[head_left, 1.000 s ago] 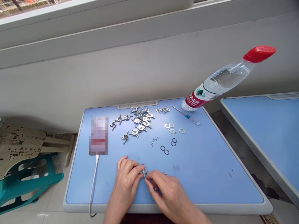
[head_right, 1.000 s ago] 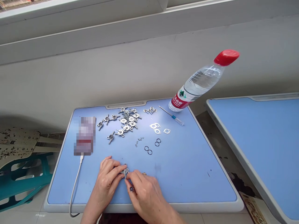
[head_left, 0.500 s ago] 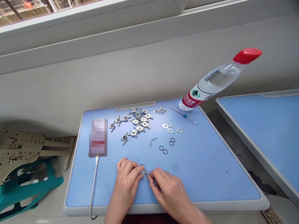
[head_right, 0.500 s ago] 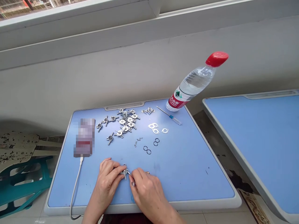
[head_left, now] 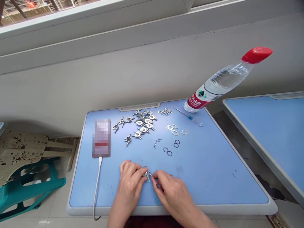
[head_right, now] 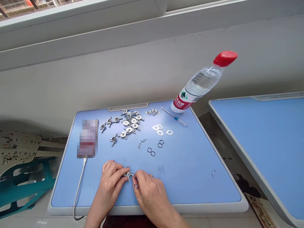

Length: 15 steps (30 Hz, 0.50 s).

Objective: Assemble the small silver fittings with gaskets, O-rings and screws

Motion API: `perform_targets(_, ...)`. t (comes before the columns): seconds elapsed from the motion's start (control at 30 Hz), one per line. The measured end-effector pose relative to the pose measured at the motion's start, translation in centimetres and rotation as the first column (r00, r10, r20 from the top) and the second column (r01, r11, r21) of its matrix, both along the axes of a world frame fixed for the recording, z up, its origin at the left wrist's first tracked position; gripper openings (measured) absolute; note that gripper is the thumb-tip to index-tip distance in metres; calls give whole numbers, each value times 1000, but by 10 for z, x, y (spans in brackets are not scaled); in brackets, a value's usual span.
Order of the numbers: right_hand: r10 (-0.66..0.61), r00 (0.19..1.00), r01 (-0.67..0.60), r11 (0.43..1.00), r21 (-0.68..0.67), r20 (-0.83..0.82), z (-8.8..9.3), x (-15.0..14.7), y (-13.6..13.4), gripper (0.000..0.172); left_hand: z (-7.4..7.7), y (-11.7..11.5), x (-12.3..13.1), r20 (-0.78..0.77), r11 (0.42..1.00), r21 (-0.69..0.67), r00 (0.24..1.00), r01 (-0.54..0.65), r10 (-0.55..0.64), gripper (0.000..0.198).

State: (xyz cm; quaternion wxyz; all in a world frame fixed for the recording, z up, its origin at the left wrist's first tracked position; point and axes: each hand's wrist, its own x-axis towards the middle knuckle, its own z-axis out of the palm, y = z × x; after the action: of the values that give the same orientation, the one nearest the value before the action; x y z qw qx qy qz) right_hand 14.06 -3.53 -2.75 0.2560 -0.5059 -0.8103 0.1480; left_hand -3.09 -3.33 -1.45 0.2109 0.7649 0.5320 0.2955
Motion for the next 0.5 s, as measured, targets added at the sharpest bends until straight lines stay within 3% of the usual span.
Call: perform_targets(0.5, 7, 1000, -7, 1000, 25, -4, -2, 0, -1, 29, 3, 0, -1, -2, 999, -25, 1000, -20, 20, 18)
